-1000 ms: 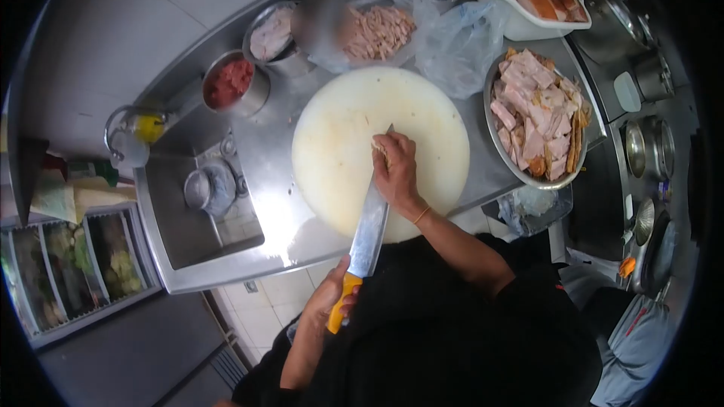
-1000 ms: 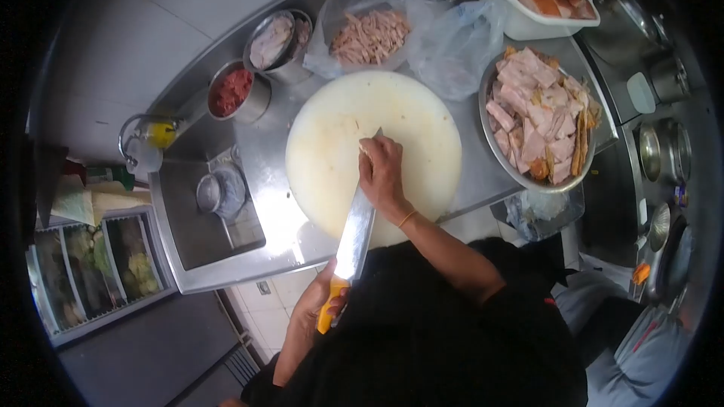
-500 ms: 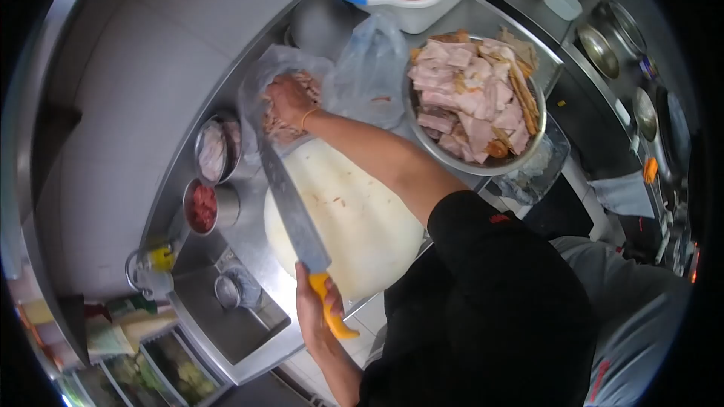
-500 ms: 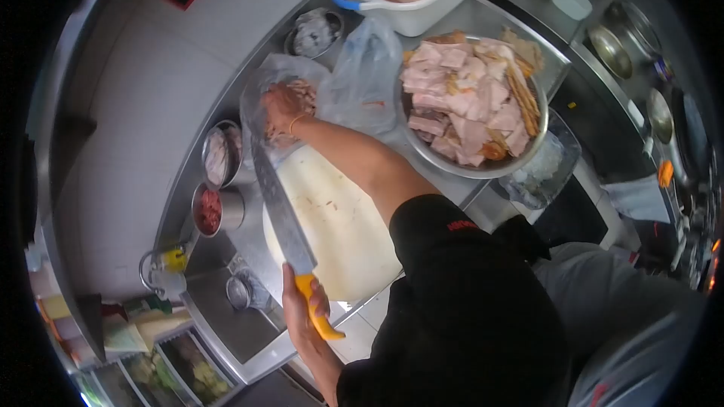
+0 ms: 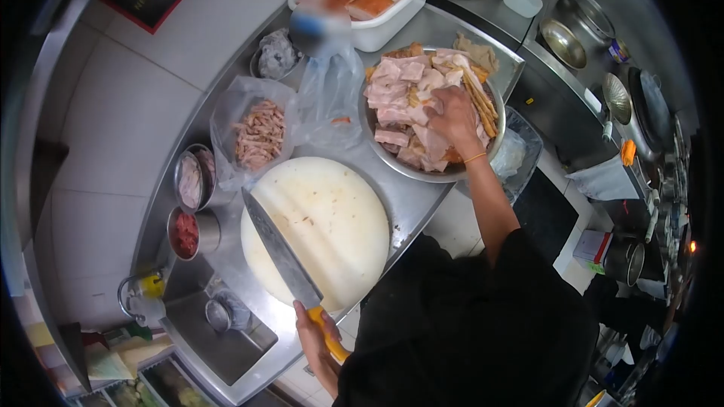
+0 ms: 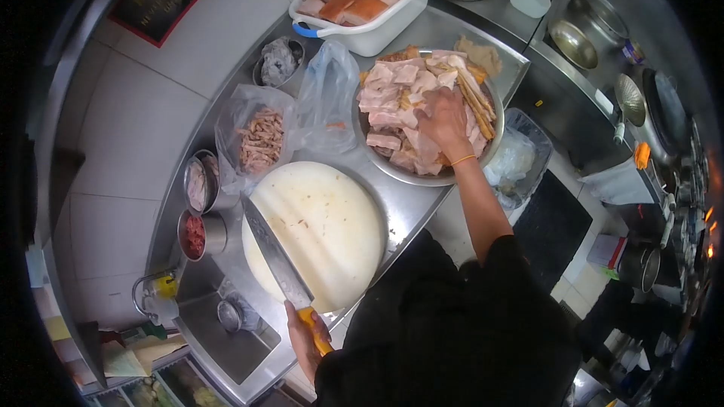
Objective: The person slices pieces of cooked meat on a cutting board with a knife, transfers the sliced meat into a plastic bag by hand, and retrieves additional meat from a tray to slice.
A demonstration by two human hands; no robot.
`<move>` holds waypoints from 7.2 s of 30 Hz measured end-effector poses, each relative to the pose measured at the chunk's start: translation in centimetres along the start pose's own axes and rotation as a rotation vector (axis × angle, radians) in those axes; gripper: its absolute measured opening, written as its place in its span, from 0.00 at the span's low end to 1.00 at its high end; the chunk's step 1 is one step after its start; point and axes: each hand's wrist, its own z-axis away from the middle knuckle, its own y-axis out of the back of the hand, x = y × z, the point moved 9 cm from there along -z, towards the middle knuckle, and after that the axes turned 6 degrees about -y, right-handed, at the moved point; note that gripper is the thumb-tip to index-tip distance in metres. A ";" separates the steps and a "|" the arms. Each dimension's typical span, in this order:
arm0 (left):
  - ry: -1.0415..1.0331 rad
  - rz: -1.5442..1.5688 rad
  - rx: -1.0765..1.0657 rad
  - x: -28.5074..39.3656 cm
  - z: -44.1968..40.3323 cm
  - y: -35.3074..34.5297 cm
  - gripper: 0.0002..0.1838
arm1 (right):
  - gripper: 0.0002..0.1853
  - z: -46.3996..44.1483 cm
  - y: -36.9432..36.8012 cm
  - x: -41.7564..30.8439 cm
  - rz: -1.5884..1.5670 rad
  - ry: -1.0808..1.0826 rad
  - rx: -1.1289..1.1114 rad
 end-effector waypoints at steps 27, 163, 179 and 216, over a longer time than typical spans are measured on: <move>-0.064 -0.005 0.006 1.3 1.3 -2.7 0.39 | 0.26 -11.6 -8.3 -1.2 -0.301 -0.169 -0.273; -0.101 -0.831 0.134 -3.6 10.4 1.5 0.27 | 0.08 29.6 -11.5 -18.3 -0.376 0.603 -0.557; -0.058 -0.844 0.113 -3.3 7.5 0.5 0.31 | 0.08 29.2 -11.4 -18.5 -0.431 0.624 -0.557; 0.076 -0.950 0.140 -7.3 16.3 2.4 0.32 | 0.09 29.3 -10.5 -17.7 -0.484 0.613 -0.519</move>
